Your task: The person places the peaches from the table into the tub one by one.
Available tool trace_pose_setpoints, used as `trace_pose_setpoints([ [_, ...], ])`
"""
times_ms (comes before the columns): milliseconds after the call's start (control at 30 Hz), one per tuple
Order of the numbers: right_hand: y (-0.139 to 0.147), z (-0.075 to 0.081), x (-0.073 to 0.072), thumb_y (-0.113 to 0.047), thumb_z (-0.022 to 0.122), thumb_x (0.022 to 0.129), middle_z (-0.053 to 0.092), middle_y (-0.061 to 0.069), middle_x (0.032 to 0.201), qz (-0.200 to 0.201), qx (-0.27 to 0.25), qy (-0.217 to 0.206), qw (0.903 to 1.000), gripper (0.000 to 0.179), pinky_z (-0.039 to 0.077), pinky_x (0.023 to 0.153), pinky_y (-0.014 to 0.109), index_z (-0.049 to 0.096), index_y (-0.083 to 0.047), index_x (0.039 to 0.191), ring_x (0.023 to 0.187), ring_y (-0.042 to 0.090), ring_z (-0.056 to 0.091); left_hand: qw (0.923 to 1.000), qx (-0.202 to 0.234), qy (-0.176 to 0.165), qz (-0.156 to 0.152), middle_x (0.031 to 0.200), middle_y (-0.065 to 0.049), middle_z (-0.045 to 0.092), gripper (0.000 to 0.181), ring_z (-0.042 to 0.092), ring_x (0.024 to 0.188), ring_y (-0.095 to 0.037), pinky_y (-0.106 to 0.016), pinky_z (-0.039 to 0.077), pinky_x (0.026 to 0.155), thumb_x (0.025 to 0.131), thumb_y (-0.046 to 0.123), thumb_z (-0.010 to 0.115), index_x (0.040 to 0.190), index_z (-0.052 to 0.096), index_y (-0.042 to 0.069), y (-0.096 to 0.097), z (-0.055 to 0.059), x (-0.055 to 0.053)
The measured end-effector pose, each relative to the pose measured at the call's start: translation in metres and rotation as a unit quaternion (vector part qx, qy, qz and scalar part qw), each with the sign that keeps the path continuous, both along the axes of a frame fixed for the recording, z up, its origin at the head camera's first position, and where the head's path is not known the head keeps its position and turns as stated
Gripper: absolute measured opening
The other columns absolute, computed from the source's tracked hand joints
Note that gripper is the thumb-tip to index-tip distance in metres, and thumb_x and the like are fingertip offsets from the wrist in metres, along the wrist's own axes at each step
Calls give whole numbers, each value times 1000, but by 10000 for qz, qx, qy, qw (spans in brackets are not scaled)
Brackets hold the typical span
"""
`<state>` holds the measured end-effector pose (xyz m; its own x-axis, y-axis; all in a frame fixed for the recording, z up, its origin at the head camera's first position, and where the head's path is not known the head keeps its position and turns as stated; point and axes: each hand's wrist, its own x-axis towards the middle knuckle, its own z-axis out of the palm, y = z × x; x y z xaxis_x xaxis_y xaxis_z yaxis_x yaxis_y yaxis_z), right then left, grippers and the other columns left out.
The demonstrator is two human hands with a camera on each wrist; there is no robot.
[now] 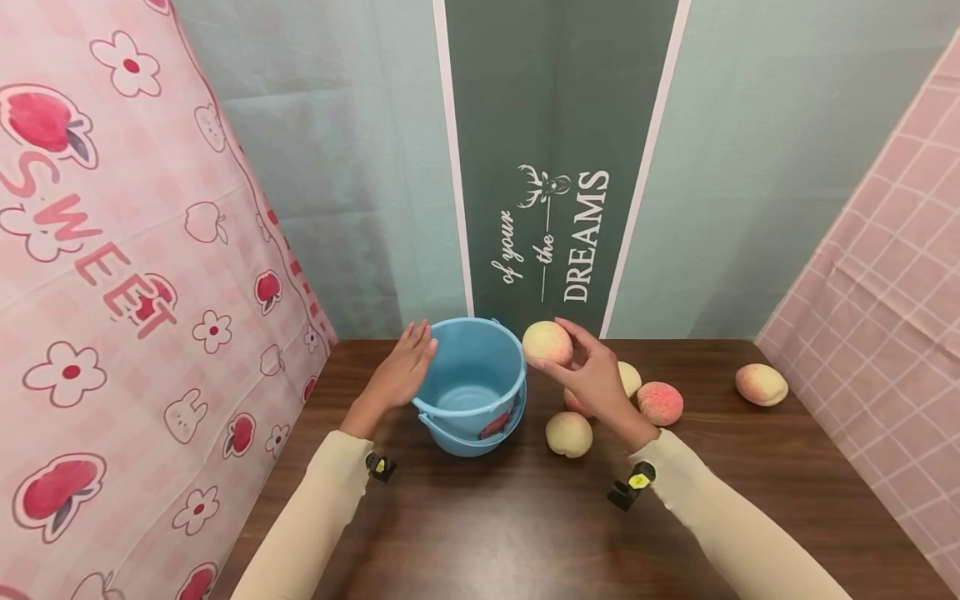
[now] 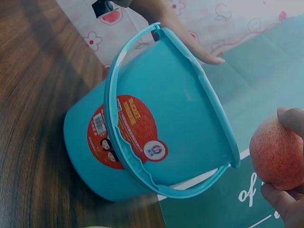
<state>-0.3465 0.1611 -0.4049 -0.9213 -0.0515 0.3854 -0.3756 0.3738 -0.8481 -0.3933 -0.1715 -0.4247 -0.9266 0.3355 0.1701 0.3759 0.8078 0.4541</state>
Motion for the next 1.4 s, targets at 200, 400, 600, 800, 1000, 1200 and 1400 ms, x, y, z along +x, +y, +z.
trace_pose_setpoints([
  [200,-13,10,12,-13,85,83,57,18,143,100,9,-159,9998,74,55,91,29,51,-6,148,120,31,63,10000,-8,-16,-18,170,-10,11,72,-1,156,-30,-54,13,123,109,54,14,161,18,6,1,-3,0],
  [400,-15,-10,-8,-21,88,82,60,10,141,170,-120,-33,9998,75,53,96,37,54,-14,148,121,26,62,10000,68,31,42,170,-9,13,70,1,156,-30,-56,15,122,109,54,17,162,19,8,0,-1,1],
  [600,-23,-17,-14,-27,89,80,62,6,138,396,-240,74,9989,75,55,92,28,56,-17,146,118,21,63,10000,33,-23,50,170,-7,11,71,0,157,-28,-55,13,123,108,56,14,162,17,9,-2,-1,0],
  [800,-31,-20,-18,-24,90,78,62,6,138,449,-261,188,9985,75,56,88,25,57,-14,145,118,20,63,10000,49,-19,53,170,-7,12,71,0,157,-29,-56,14,122,108,56,16,162,17,9,0,-2,-1],
  [1000,-35,-20,-18,-23,91,78,62,5,138,480,-208,335,9981,75,57,90,40,58,-16,144,118,21,63,9999,13,-41,101,170,-6,11,72,-1,157,-27,-54,13,123,108,57,15,162,16,10,-1,-2,-1],
  [1200,-40,-18,-15,-23,92,77,61,5,138,434,-5,523,9977,76,58,87,45,58,-15,144,114,21,63,10000,-6,-43,65,170,-6,10,70,-2,157,-27,-54,12,123,109,54,15,162,17,9,-2,-3,0],
  [1400,-47,-17,-14,-28,92,76,62,3,139,413,303,707,9962,77,55,95,42,58,-16,144,120,19,60,10000,-72,-58,37,170,-5,8,74,-4,157,-25,-52,11,124,108,58,13,162,16,9,-2,-3,0],
])
